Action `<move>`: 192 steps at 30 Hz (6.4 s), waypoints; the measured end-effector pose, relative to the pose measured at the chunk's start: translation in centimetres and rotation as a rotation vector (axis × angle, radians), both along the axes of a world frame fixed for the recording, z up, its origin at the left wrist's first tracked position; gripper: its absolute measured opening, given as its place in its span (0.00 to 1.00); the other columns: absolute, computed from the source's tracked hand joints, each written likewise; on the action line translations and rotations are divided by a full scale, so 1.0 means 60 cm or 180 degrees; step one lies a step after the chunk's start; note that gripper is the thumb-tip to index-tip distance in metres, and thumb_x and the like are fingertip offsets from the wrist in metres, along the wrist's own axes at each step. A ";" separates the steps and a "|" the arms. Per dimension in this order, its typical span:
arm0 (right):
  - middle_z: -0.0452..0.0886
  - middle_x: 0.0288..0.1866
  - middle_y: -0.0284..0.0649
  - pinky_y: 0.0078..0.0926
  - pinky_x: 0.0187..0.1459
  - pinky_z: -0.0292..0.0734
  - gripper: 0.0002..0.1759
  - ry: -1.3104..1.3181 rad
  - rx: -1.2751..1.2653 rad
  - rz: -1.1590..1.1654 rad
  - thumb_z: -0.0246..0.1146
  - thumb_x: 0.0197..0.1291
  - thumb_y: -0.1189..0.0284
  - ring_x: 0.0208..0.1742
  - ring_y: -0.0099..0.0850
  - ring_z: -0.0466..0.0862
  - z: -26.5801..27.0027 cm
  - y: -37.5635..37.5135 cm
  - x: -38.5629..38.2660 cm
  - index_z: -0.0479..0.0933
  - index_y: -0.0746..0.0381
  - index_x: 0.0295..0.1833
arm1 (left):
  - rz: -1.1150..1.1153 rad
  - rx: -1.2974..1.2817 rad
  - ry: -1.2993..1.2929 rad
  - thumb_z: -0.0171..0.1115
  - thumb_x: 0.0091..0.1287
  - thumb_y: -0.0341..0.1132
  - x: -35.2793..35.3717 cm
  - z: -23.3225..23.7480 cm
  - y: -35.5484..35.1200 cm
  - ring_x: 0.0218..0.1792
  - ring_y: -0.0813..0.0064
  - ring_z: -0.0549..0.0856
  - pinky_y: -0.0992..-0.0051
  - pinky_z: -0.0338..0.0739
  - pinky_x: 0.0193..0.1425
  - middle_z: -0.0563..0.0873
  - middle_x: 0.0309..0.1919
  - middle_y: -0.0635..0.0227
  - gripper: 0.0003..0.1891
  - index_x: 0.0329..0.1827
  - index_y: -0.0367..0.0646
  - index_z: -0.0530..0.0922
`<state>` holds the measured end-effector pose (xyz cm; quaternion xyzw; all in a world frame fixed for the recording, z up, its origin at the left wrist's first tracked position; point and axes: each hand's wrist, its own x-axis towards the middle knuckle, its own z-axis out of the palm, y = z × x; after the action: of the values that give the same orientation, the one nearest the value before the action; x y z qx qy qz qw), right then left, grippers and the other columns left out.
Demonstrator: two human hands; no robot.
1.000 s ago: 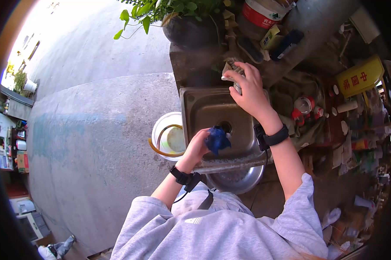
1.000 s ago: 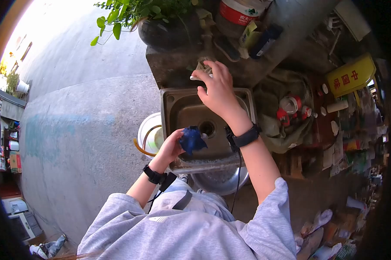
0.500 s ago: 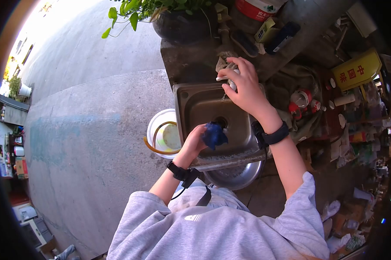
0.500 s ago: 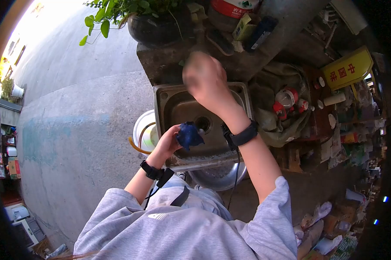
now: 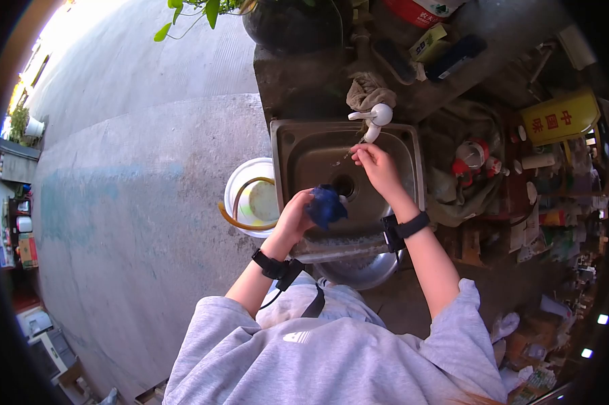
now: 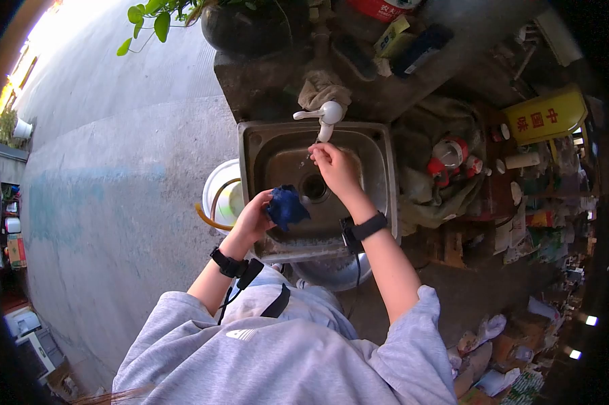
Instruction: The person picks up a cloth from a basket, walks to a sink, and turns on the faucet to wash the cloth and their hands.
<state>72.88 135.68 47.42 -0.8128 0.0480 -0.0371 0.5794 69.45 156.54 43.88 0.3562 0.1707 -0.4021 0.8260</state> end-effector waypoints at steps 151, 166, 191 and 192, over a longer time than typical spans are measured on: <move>0.71 0.49 0.36 0.31 0.52 0.68 0.16 0.0558 0.3085 -0.1502 0.56 0.58 0.68 0.51 0.29 0.71 -0.020 -0.070 -0.228 0.68 0.61 0.50 | -0.1560 0.2881 -0.3448 0.47 0.66 0.42 0.148 0.051 -0.174 0.28 0.65 0.77 0.68 0.69 0.32 0.76 0.23 0.56 0.17 0.29 0.35 0.72; 0.72 0.48 0.36 0.29 0.51 0.70 0.14 0.0590 0.3147 -0.1531 0.57 0.58 0.71 0.50 0.28 0.72 -0.022 -0.066 -0.226 0.68 0.61 0.49 | -0.1096 0.0454 -0.2765 0.41 0.69 0.45 0.169 0.100 -0.059 0.39 0.79 0.77 0.78 0.70 0.48 0.79 0.34 0.68 0.18 0.36 0.40 0.74; 0.74 0.47 0.36 0.28 0.48 0.72 0.16 0.0752 0.3109 -0.1385 0.56 0.58 0.70 0.47 0.27 0.75 -0.033 -0.042 -0.230 0.68 0.62 0.51 | -0.1320 -0.0865 -0.0666 0.49 0.65 0.44 0.197 0.180 -0.061 0.35 0.77 0.74 0.73 0.71 0.43 0.75 0.28 0.76 0.12 0.27 0.49 0.71; 0.74 0.47 0.36 0.28 0.48 0.72 0.16 0.0768 0.3106 -0.1399 0.56 0.58 0.70 0.47 0.27 0.75 -0.031 -0.040 -0.231 0.68 0.63 0.51 | -0.1335 -0.0874 -0.0687 0.49 0.65 0.44 0.197 0.181 -0.061 0.35 0.77 0.74 0.73 0.71 0.42 0.75 0.28 0.76 0.12 0.27 0.49 0.71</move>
<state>59.01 133.26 45.53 -0.4191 0.2944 -0.0371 0.8581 81.26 152.87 54.73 0.3093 -0.0519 -0.5435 0.7786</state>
